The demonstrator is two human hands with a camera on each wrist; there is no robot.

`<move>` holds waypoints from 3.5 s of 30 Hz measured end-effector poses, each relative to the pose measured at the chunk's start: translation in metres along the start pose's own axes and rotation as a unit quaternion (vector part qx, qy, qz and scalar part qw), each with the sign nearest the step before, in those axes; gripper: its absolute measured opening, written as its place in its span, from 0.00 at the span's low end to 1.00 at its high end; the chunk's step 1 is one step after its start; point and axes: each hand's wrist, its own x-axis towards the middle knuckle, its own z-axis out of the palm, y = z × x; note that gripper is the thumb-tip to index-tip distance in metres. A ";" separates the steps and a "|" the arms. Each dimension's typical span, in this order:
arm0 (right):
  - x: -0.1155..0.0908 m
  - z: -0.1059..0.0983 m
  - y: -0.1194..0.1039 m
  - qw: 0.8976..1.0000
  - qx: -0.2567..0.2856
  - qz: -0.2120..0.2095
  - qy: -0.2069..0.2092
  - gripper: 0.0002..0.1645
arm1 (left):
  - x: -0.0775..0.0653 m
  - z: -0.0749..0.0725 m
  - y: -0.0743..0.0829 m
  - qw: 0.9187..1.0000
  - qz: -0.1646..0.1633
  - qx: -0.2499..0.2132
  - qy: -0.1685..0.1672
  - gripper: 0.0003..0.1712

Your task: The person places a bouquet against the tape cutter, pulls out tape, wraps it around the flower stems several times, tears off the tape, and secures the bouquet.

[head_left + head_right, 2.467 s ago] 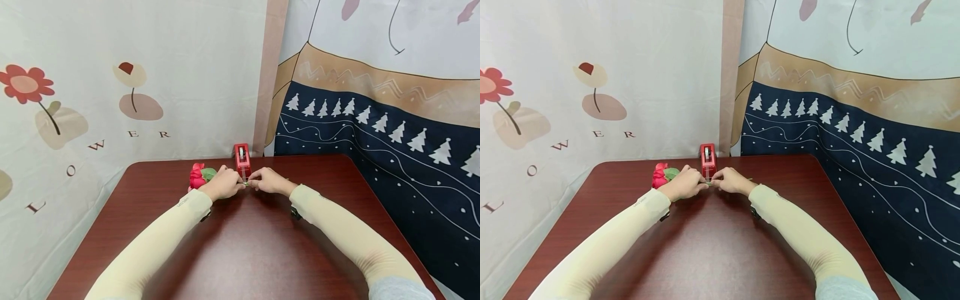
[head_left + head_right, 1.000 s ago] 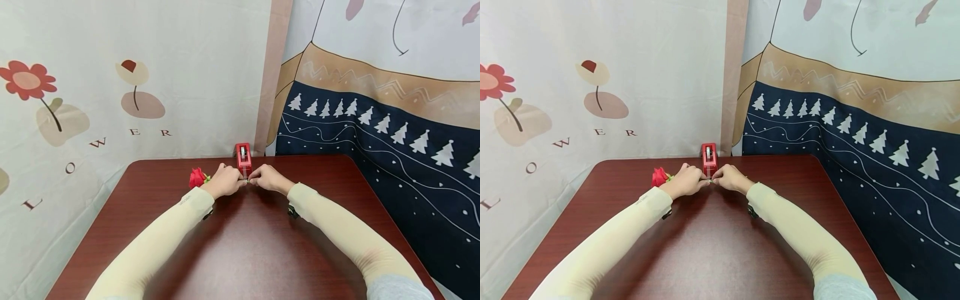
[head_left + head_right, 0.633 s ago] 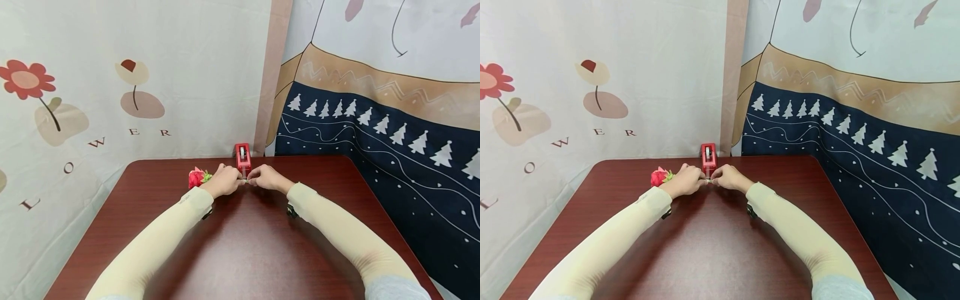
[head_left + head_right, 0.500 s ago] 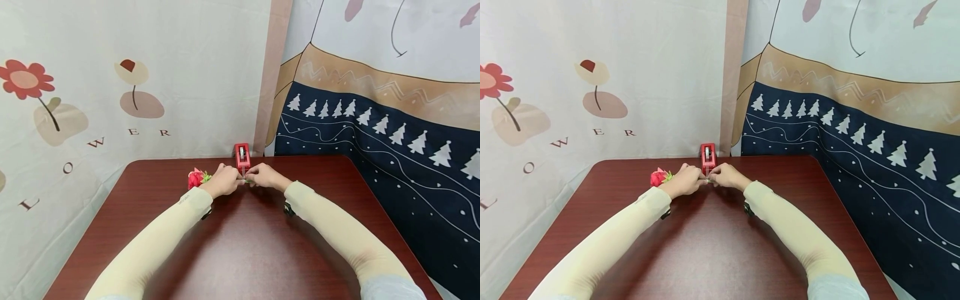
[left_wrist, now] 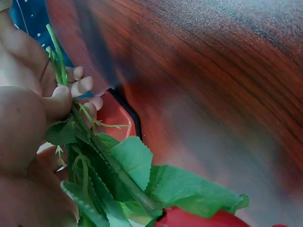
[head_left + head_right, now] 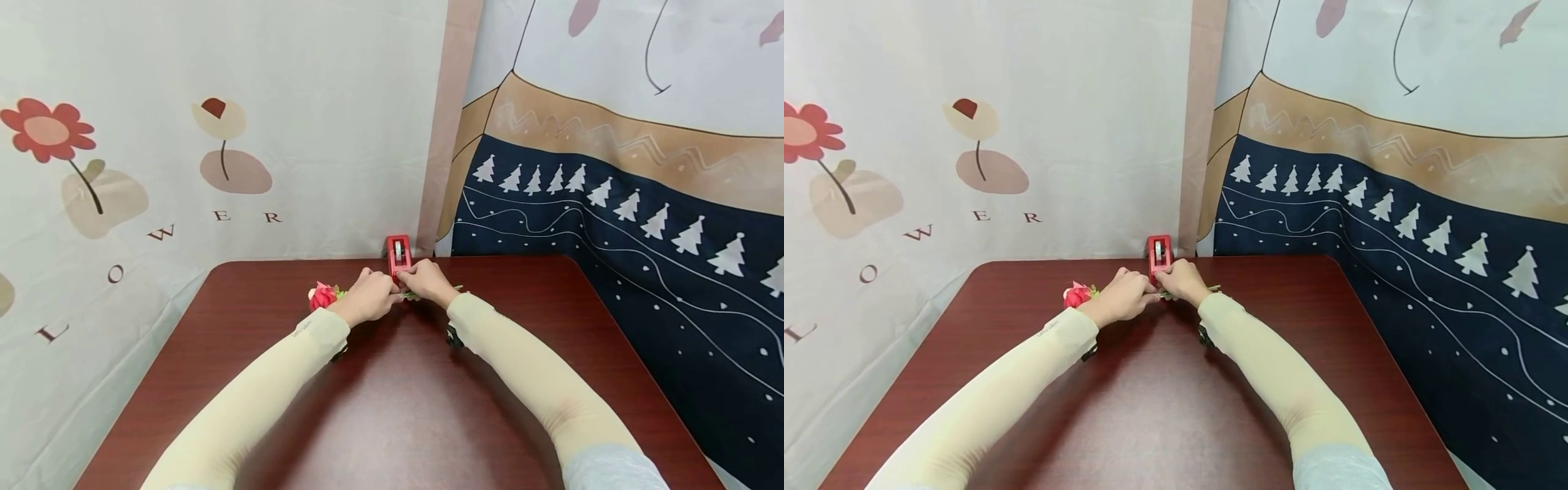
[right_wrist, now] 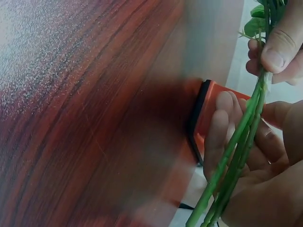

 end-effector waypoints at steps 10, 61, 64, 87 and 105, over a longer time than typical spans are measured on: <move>0.001 -0.002 0.002 0.995 -0.089 -0.035 0.008 0.23 | 0.000 -0.001 0.002 1.000 -0.007 0.007 0.009 0.13; -0.044 -0.048 -0.006 0.930 -0.207 -0.208 -0.221 0.13 | -0.009 -0.031 0.004 0.994 0.071 0.060 -0.056 0.12; -0.045 -0.044 -0.005 0.930 -0.206 -0.222 -0.208 0.12 | -0.010 -0.031 0.004 0.995 0.068 0.064 -0.048 0.12; -0.045 -0.062 -0.004 0.971 -0.096 -0.198 -0.092 0.14 | -0.027 -0.034 0.004 0.970 0.132 -0.129 0.159 0.10; -0.057 -0.059 -0.009 0.977 0.010 -0.166 -0.134 0.16 | -0.018 0.002 -0.013 0.925 -0.057 -0.362 0.096 0.19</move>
